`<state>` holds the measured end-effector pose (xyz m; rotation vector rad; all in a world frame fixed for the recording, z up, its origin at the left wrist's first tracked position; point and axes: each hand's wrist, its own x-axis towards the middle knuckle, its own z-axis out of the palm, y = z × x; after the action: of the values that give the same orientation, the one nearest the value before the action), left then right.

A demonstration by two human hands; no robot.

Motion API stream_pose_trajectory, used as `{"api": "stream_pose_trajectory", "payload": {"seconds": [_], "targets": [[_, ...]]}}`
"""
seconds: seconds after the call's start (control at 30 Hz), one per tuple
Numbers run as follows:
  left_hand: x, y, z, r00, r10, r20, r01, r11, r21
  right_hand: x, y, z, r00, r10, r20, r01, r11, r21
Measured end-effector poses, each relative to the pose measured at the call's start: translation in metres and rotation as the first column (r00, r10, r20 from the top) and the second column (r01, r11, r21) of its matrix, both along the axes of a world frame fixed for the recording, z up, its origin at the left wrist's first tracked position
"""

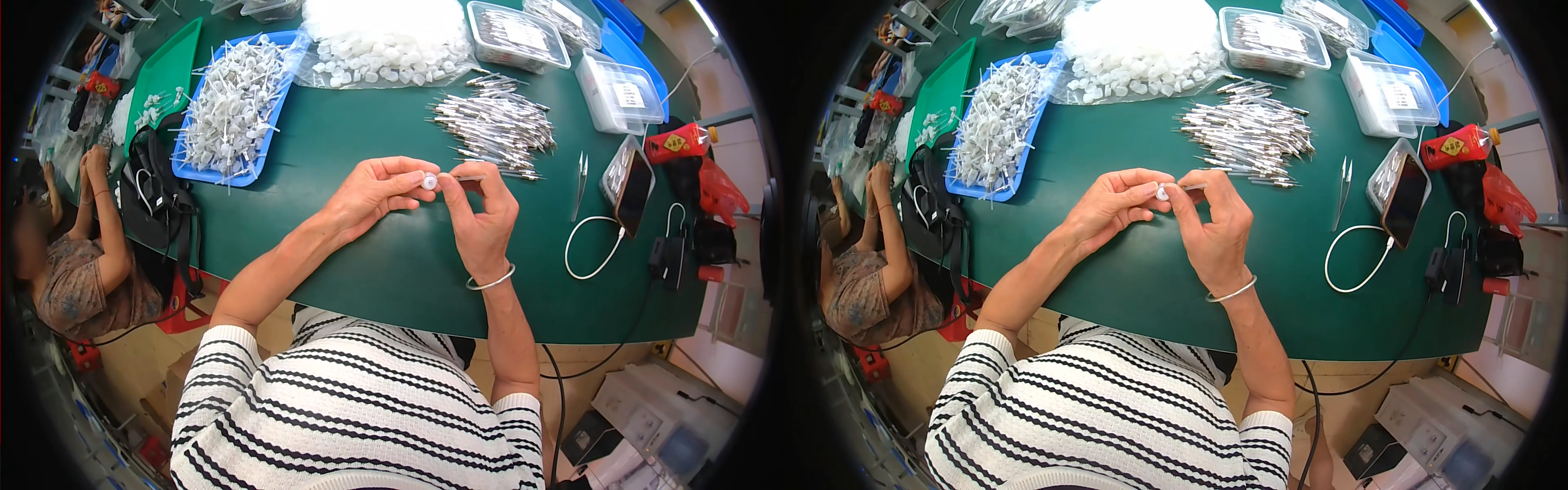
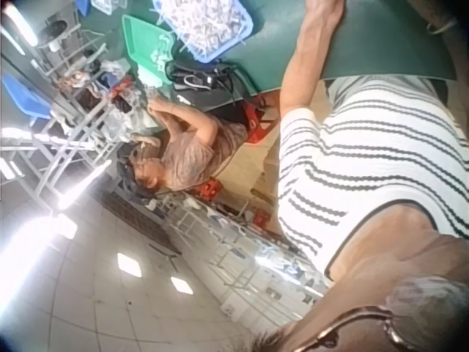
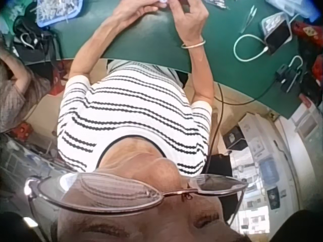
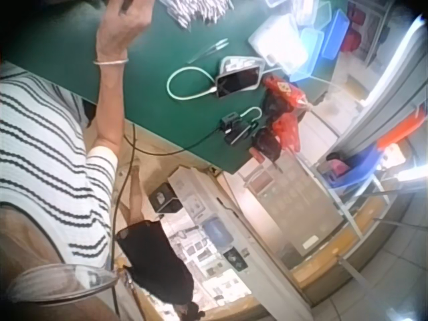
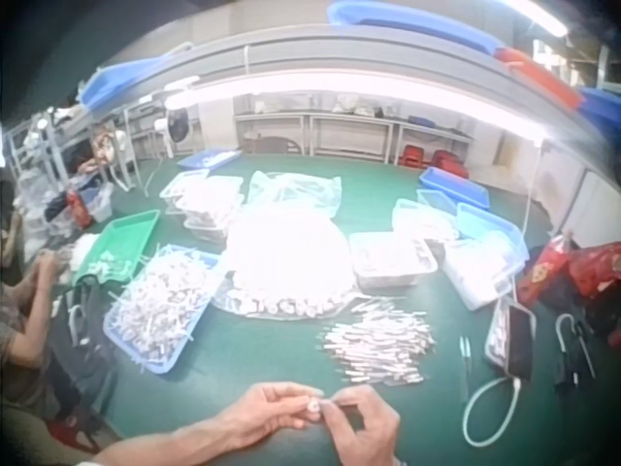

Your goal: The person assembles small white plastic caps onto metallic cylindrical components at a green workbench. They repeatedly pick a cap and a component, fit them together, and place the assembled unit into a clear plastic container. The person also organizes the components within the container and closes the lid.

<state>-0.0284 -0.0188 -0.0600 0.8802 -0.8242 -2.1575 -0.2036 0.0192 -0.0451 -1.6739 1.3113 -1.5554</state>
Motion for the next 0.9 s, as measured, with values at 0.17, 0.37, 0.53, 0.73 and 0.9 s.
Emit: {"api": "stream_pose_trajectory", "payload": {"seconds": [0.17,0.37,0.53,0.73,0.9], "targets": [[-0.0001,-0.0005,0.0008,1.0,-0.01,-0.011,0.01,1.0,0.01,-0.0002,-0.0005,-0.0021,1.0,0.014,0.014,-0.014,1.0,-0.005],[-0.0003,-0.0005,0.0013,1.0,-0.003,0.019,0.003,1.0,0.028,-0.0016,-0.0011,-0.0014,1.0,0.024,-0.02,-0.024,1.0,-0.014],[0.0004,-0.0007,0.0011,1.0,-0.003,0.019,0.003,1.0,0.011,-0.0018,-0.0016,-0.0002,0.998,0.011,-0.058,-0.013,0.999,-0.031],[0.0004,-0.0003,0.0013,1.0,-0.001,0.017,0.001,1.0,0.007,-0.0028,-0.0017,0.0009,0.997,0.022,-0.073,-0.024,0.999,-0.029],[-0.0008,0.0005,0.0016,0.998,0.006,0.069,-0.003,0.999,-0.053,-0.0044,-0.002,0.0027,0.994,0.054,-0.098,-0.058,0.998,-0.03]]}}
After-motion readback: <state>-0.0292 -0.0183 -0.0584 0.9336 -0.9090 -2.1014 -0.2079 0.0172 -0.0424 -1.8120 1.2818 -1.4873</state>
